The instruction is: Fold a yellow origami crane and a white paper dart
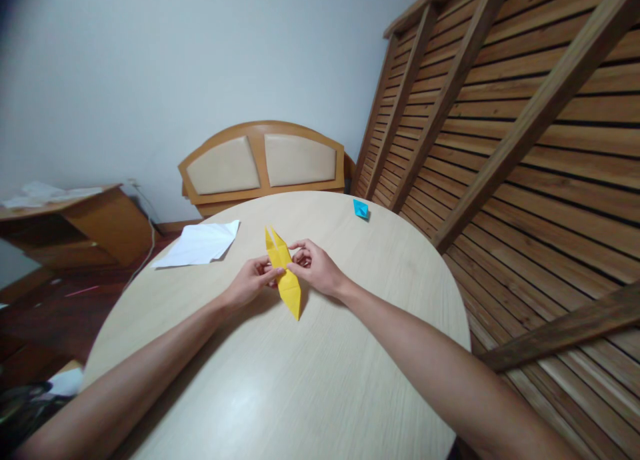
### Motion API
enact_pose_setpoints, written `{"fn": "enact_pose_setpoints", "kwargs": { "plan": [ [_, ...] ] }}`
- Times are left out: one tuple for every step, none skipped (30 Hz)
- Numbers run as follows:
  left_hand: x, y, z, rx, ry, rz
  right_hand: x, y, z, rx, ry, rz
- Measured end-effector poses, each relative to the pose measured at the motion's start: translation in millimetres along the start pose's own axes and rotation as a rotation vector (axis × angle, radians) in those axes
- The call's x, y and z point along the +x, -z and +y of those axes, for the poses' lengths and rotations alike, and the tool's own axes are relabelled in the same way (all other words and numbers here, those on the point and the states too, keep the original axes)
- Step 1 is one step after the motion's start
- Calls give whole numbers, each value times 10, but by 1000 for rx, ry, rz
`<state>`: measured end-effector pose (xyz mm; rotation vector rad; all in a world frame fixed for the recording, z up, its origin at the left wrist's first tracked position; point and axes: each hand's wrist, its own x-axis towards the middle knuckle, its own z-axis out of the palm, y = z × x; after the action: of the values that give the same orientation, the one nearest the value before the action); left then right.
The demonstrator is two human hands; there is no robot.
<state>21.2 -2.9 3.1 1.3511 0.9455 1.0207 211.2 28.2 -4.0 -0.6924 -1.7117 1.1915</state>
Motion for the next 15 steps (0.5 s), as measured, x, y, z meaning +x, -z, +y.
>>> {"fn": "enact_pose_setpoints", "kwargs": {
  "plan": [
    [-1,-1,-3,10,5,-11,1,1,-1,19,-17,-15],
    [-1,-1,-8,20,10,-24,2,4,-3,30,-35,-38],
    [-1,-1,-12,31,16,-39,3,8,-4,33,-49,-62],
    [1,0,-17,44,23,-51,5,13,-4,32,-59,-81],
    [2,1,-21,57,31,-55,7,19,0,25,-66,-95],
    [4,4,-24,73,37,-47,9,24,8,12,-71,-102],
    [5,7,-25,91,39,-25,12,28,20,-2,-74,-100],
    [6,12,-24,114,35,4,14,32,34,-15,-79,-95],
    [6,17,-22,137,24,34,17,35,50,-20,-85,-98],
    [5,23,-20,158,11,55,19,37,64,-15,-94,-111],
    [3,28,-18,174,-2,64,21,38,74,-1,-103,-131],
    [2,32,-16,183,-10,60,22,40,80,16,-112,-153],
    [1,35,-17,185,-9,46,23,41,81,32,-120,-173],
    [0,37,-19,184,1,26,23,44,77,44,-127,-187],
    [0,38,-22,183,18,6,23,46,68,51,-132,-193]
  ]
}}
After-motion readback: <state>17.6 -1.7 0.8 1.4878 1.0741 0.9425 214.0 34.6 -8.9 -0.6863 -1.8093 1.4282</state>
